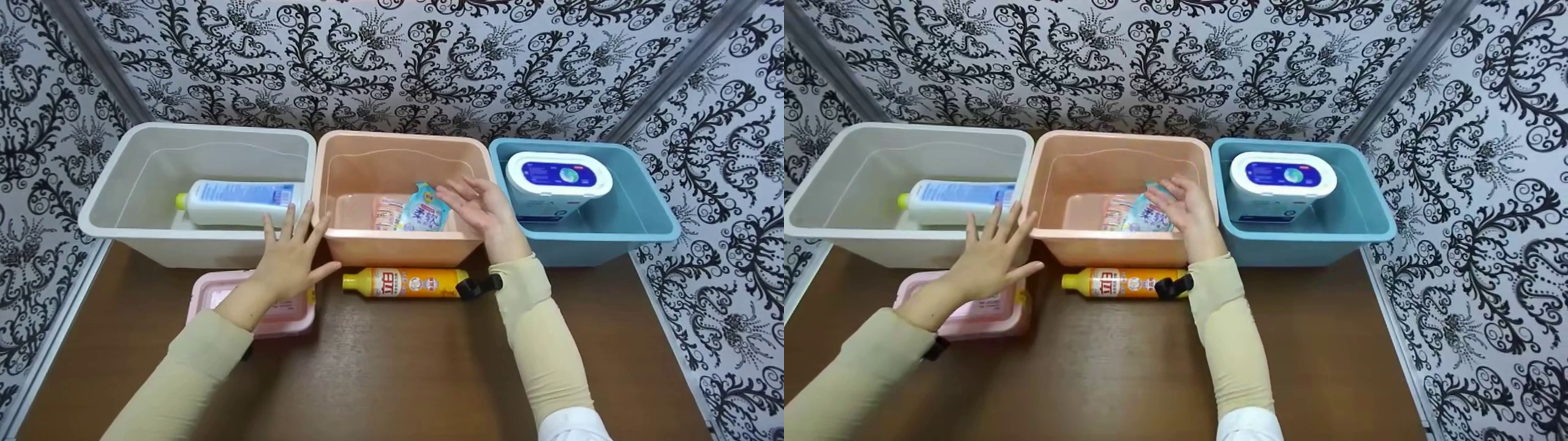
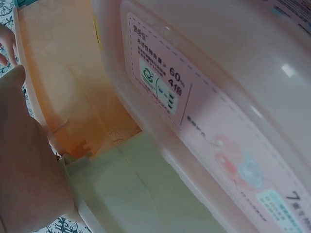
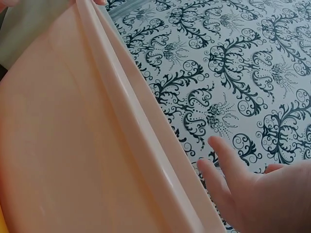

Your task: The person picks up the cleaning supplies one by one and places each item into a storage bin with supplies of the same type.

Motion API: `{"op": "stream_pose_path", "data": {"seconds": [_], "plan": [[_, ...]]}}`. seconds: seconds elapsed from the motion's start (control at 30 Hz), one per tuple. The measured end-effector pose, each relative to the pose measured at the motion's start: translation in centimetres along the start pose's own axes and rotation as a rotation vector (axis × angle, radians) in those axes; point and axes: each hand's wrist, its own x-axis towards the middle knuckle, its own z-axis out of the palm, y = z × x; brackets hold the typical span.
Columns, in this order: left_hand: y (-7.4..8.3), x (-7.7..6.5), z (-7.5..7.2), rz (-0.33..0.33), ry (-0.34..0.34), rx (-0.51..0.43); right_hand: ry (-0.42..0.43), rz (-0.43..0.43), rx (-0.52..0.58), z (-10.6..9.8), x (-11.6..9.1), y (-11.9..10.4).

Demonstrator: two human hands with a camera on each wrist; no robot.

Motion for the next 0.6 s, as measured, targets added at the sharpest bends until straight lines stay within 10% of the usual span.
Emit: {"op": "stream_pose_path", "data": {"seconds": [0.6], "plan": [[-0.7, -0.4, -0.9, -0.009, 0.006, -0.007, -0.174, -0.012, -0.243, -1.3, -3.0, -0.2]]}}
